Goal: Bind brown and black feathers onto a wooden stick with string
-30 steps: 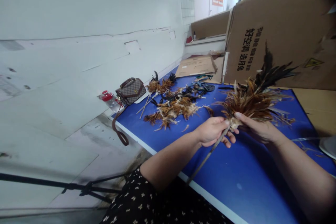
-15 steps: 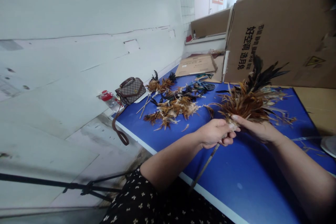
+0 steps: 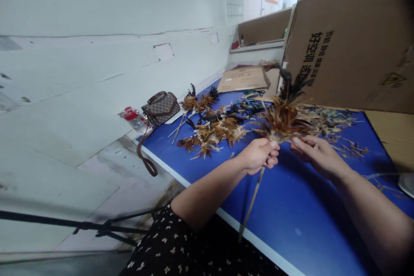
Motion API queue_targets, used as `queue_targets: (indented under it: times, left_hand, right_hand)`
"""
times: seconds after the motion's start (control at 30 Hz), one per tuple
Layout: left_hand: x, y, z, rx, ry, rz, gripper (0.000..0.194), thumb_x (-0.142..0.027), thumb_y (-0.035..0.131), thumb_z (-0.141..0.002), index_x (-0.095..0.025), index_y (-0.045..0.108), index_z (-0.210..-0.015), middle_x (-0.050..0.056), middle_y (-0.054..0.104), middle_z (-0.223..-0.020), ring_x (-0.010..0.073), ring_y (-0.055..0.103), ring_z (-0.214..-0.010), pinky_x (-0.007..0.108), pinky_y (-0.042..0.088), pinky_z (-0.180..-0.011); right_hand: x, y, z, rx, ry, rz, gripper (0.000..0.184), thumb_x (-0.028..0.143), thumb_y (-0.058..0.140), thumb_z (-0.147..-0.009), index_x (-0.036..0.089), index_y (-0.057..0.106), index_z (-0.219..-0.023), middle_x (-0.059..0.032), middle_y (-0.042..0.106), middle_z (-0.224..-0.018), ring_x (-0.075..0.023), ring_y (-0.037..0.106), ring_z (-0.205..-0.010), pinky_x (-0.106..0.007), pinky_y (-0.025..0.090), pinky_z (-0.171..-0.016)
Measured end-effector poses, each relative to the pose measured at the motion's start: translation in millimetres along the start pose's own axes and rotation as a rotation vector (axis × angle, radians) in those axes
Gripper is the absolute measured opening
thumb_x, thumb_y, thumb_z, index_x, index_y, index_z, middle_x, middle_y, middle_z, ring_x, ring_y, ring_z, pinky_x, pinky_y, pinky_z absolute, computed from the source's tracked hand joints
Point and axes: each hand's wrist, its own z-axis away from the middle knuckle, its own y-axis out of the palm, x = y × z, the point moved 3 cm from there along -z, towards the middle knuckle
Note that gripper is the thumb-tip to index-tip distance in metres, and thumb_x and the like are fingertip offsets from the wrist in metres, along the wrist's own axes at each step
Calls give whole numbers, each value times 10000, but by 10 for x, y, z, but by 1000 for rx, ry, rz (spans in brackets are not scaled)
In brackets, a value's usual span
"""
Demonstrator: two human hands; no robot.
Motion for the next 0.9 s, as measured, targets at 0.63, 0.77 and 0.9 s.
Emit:
queue_targets:
  times: [0.63,0.77,0.9]
  left_hand:
    - [-372,-779,305,29,126,181,361,-415,804,-1030,-166,556,-947,-55,437,-787,36,364,-553,145,281,-522]
    - [-313,-881,224,-68,125,205,348,-406,781,-1050,-175,544,-943,-59,442,-768,39,380,-543,145,282,-516]
    - [-251,-889,180,-120,107,202,387,-437,818,-1024,-177,544,-939,-55,454,-778,39,382,-550,140,278,-512]
  right_hand:
    - [22,23,-418,-35,62,649,657,853,677,-941,223,722,-760,-32,623,-635,-190,525,-602,-347,389,-627]
    - [-45,9,-849,-40,109,878,247,467,813,-897,226,832,-848,-95,793,-780,-269,689,-748,-384,454,-739]
    - [-193,381,-1289,-4,31,833,217,449,828,-891,233,842,-880,-95,825,-839,-265,725,-790,-361,485,-758]
